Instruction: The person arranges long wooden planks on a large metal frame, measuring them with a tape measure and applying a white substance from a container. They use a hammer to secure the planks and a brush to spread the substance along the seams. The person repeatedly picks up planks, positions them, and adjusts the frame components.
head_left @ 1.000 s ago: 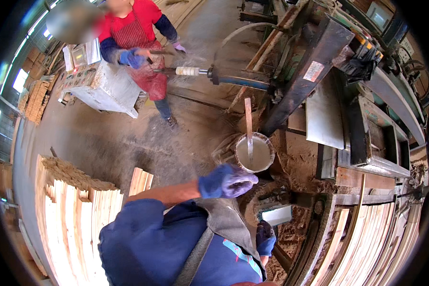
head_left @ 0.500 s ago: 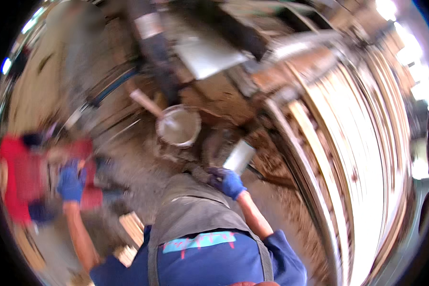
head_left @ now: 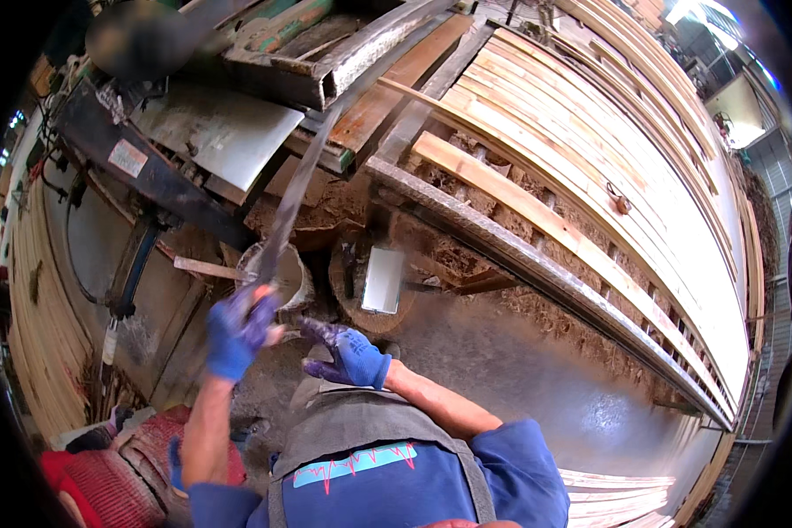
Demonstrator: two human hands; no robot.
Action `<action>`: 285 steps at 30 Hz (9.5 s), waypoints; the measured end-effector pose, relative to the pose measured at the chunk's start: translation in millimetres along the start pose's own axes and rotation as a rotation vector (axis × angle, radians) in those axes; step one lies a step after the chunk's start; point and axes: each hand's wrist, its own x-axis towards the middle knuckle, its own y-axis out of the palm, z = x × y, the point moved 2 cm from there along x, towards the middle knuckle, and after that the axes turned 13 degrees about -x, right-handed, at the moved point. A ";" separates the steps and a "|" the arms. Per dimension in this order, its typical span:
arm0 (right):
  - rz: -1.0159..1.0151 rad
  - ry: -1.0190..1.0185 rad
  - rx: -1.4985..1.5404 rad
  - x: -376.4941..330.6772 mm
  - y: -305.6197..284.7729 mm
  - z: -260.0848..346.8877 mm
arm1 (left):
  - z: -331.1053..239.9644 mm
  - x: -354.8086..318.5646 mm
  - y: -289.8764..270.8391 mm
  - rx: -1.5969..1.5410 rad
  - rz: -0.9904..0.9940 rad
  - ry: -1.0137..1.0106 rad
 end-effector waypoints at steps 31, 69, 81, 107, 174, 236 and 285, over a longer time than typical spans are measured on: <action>-0.903 0.779 0.225 142.4 -132.4 -175.6 | 144.3 544.8 277.3 0.576 0.344 0.525; -0.985 0.924 0.072 219.6 -101.1 -199.4 | 166.5 569.2 285.9 0.455 0.472 0.441; -1.047 0.855 -0.035 217.9 -116.3 -223.1 | 153.3 577.4 283.8 0.442 0.477 0.493; -1.000 0.885 -0.196 234.9 -125.1 -252.0 | 163.1 558.4 278.9 0.468 0.523 0.450; -0.915 0.931 -0.181 229.3 -137.4 -252.3 | 152.9 579.4 286.8 0.486 0.639 0.390; -1.870 1.917 0.217 -323.3 158.5 21.8 | 32.0 230.4 272.4 -0.128 1.311 0.224; -0.639 1.017 -0.981 -543.5 -645.1 -260.4 | -137.1 369.5 711.0 0.736 0.584 0.625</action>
